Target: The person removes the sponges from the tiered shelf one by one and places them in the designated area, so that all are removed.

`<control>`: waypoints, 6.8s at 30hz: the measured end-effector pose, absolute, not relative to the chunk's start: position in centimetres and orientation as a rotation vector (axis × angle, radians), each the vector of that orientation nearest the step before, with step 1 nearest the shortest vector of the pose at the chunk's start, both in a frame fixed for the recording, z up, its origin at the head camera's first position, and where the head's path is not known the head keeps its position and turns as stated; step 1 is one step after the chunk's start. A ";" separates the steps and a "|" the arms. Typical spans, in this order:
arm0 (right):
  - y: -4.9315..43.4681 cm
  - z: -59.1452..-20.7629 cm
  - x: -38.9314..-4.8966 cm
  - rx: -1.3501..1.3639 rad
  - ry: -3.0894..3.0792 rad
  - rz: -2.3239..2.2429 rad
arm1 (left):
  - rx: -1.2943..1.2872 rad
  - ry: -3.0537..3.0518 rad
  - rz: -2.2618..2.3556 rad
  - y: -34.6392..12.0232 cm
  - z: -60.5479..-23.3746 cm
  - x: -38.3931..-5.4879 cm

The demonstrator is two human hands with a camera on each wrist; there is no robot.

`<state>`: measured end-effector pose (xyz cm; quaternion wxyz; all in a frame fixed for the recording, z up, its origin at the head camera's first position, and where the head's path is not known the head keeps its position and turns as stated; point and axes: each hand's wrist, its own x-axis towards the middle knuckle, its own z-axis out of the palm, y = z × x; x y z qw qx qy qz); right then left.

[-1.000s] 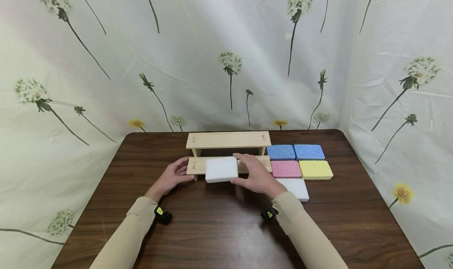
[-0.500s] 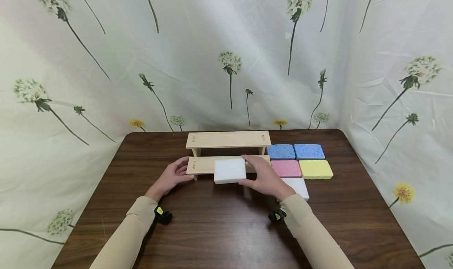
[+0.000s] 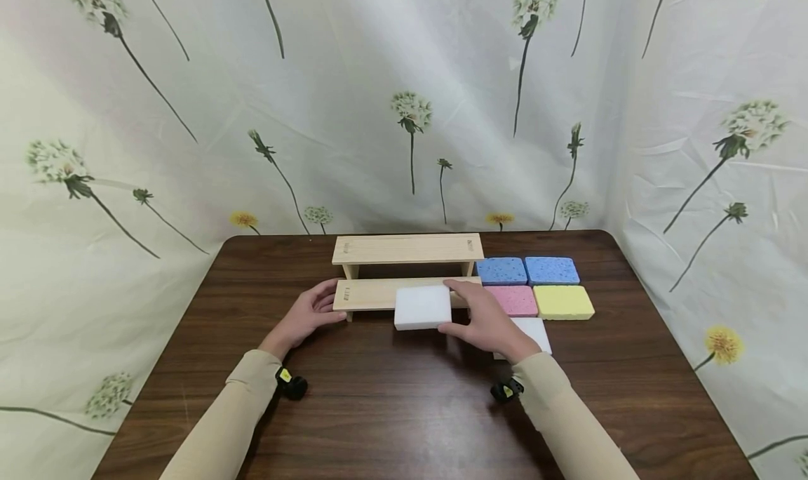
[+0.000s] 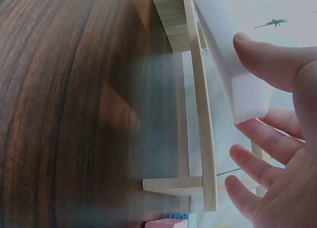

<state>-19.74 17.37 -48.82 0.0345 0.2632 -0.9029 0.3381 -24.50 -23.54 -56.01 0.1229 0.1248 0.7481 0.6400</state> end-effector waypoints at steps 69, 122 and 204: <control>30.2 -49.1 -16.0 0.412 -2.865 0.947 | 0.356 2.191 1.864 -23.4 -55.8 -24.4; 37.1 -50.4 -13.1 0.178 -2.874 0.904 | 0.355 2.187 1.858 -23.6 -56.1 -24.5; 41.1 -53.0 -11.9 0.253 -2.979 0.772 | 0.357 2.177 1.856 -23.6 -55.7 -24.4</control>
